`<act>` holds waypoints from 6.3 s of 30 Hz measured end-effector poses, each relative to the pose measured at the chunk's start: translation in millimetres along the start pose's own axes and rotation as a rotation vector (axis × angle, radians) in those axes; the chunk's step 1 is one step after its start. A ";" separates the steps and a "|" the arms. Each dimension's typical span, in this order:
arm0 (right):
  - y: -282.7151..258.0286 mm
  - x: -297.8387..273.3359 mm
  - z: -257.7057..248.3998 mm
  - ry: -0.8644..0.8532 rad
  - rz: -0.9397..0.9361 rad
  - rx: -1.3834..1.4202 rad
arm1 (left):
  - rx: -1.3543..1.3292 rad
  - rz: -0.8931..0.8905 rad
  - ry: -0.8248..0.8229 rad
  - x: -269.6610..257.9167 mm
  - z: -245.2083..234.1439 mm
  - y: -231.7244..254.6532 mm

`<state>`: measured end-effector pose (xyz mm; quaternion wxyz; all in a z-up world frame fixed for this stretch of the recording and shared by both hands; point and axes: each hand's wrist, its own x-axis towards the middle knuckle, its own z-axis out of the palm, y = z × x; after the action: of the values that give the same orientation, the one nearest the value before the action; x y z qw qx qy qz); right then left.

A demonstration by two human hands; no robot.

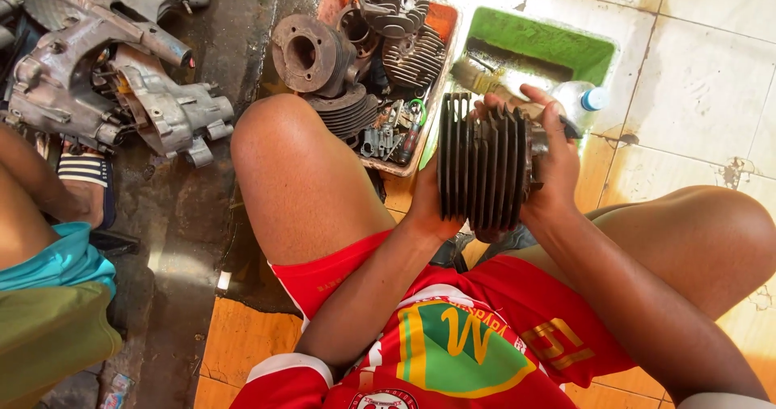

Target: Cleaning motorcycle engine cylinders and heads using a brush and solvent in a plastic tray

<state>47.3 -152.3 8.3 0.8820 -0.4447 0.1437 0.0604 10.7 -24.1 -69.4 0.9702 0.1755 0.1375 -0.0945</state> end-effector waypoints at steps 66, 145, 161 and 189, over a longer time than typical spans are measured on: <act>-136.8 -68.3 -1.4 -0.868 -0.760 -1.235 | -0.030 0.053 0.192 -43.6 -2.9 -45.9; -142.8 -29.3 19.3 -0.927 -0.947 -1.058 | 0.003 -0.053 0.271 -47.9 33.2 19.5; -139.5 -48.2 18.2 -1.012 -1.102 -1.154 | -0.065 -0.045 0.270 -63.6 35.6 12.1; -123.7 -28.7 23.2 -1.016 -0.982 -1.014 | -0.096 0.014 0.324 -73.2 17.2 28.4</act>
<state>53.6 -206.9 125.1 0.4610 -0.7150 -0.5196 -0.0791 -47.8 5.7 -23.0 0.9432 0.1430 0.2953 -0.0516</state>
